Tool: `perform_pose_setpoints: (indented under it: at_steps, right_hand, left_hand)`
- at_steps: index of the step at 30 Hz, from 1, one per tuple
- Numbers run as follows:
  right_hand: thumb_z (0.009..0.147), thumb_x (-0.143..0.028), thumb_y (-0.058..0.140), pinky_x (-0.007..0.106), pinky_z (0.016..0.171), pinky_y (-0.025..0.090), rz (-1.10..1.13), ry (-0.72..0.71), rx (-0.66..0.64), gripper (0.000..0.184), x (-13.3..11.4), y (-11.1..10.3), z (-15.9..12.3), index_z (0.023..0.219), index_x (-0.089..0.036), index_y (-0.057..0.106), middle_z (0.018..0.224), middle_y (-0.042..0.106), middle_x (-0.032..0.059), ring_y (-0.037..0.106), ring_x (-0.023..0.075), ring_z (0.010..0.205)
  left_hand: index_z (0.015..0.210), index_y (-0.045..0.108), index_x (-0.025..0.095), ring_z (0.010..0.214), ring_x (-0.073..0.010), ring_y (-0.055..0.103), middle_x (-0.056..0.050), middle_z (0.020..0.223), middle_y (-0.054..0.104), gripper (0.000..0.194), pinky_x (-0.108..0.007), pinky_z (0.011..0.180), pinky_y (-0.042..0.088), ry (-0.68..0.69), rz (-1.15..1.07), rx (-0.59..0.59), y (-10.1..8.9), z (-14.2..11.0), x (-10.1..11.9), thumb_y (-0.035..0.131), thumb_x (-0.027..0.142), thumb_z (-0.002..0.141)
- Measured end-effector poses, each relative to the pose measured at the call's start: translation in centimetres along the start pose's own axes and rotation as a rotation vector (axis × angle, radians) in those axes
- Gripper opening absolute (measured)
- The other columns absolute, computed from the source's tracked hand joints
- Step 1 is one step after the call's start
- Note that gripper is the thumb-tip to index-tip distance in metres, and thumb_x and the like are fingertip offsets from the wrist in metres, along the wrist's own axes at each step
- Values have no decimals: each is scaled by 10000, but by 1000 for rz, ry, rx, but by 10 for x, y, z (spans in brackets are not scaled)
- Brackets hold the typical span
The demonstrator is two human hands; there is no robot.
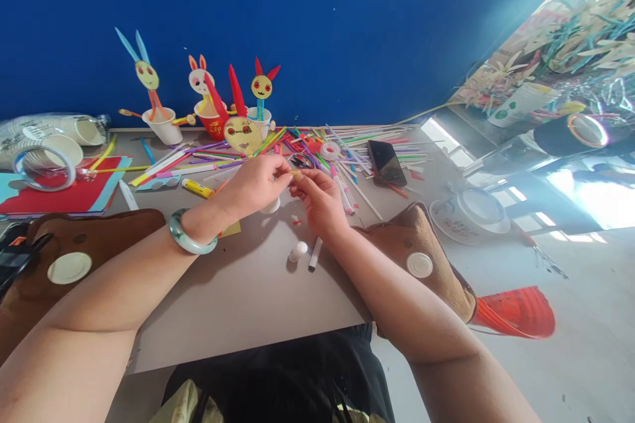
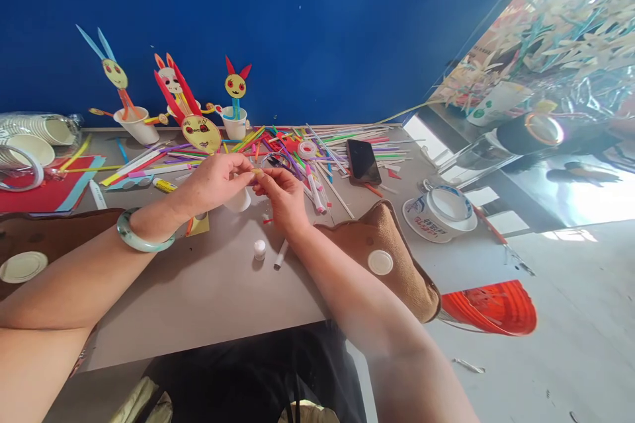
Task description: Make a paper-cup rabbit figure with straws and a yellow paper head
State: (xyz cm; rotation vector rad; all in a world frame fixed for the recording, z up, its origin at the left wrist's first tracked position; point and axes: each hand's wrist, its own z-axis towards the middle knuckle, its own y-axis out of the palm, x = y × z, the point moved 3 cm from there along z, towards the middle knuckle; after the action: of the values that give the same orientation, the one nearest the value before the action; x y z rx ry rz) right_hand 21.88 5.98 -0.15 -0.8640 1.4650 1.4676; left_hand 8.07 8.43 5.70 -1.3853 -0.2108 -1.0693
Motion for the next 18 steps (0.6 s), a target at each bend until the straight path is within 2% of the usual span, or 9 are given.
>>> perform_pose_setpoints:
  at_steps: [11,18]
  right_hand:
    - [669,-403,846,263,639,480,-32,-21,13,257,-3,2,-2,752,-214,692,695,678,-26,571,97,614]
    - [653,-417,853,261,601,456,-64,-36,27,285,-2,1,0,725,-206,674,630,636,-37,541,96,581]
  left_hand:
    - [829,679,191,681,-152,660,-16,786,747,106,-253,595,450,-21,-36,0,3,0,-8,620,277,811]
    - [801,672,190,685,-162,670,-20,763,750,109,-257,607,463,-11,-10,-6,2,-1,-2,606,274,821]
